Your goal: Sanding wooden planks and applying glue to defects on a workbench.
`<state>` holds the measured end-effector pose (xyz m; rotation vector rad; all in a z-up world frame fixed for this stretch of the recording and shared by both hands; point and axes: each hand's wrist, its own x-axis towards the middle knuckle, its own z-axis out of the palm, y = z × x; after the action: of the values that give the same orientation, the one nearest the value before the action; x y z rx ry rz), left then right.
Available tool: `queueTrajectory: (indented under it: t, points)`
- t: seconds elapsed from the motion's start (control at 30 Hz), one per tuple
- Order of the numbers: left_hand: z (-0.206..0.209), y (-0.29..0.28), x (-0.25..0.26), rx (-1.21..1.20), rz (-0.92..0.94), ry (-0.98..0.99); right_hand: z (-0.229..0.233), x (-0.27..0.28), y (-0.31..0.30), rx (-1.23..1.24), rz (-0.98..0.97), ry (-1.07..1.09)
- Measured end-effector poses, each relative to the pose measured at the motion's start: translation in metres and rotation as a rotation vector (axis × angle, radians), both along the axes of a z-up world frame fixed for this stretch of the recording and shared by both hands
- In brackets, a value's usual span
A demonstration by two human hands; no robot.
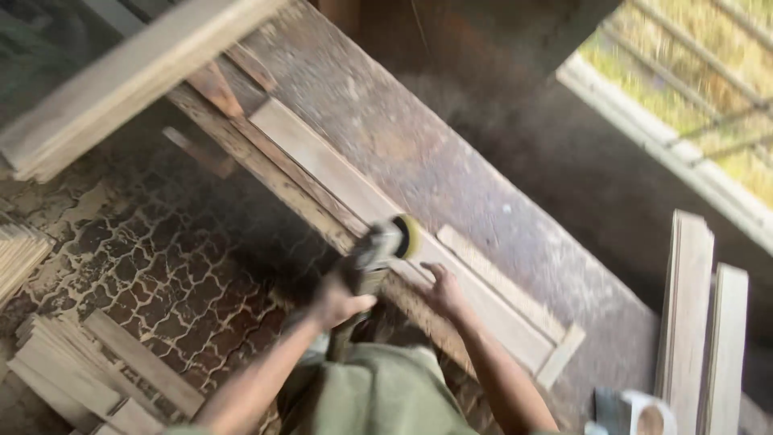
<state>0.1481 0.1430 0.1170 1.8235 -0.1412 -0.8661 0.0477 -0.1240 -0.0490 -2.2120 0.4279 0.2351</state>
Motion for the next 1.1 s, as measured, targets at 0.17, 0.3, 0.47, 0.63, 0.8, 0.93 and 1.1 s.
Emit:
queueTrajectory:
  t: [0.17,0.3,0.47,0.63,0.8,0.93,1.1]
  points:
    - [-0.03,0.147,-0.036,-0.416,0.526,-0.196,-0.007,0.136,-0.002,-0.436,0.115,0.19]
    - [-0.07,0.228,-0.098,-0.317,1.149,-0.073,-0.017,0.191,-0.015,-0.382,0.22,0.497]
    - [-0.209,0.332,-0.127,-0.23,1.526,0.179,-0.1,0.184,-0.055,-0.19,0.335,0.464]
    - [-0.213,0.372,-0.103,-0.28,1.501,0.02,0.075,0.162,0.053,-0.483,0.356,0.355]
    - [-0.177,0.423,-0.063,-0.323,1.335,-0.245,0.073,0.149,0.075,-0.34,0.4,0.054]
    - [-0.102,0.397,-0.023,-0.4,1.359,-0.287,0.108,0.208,0.152,-0.099,0.484,0.206]
    - [-0.14,0.411,-0.034,-0.505,1.589,-0.216,0.12,0.27,0.256,-0.259,0.224,0.161]
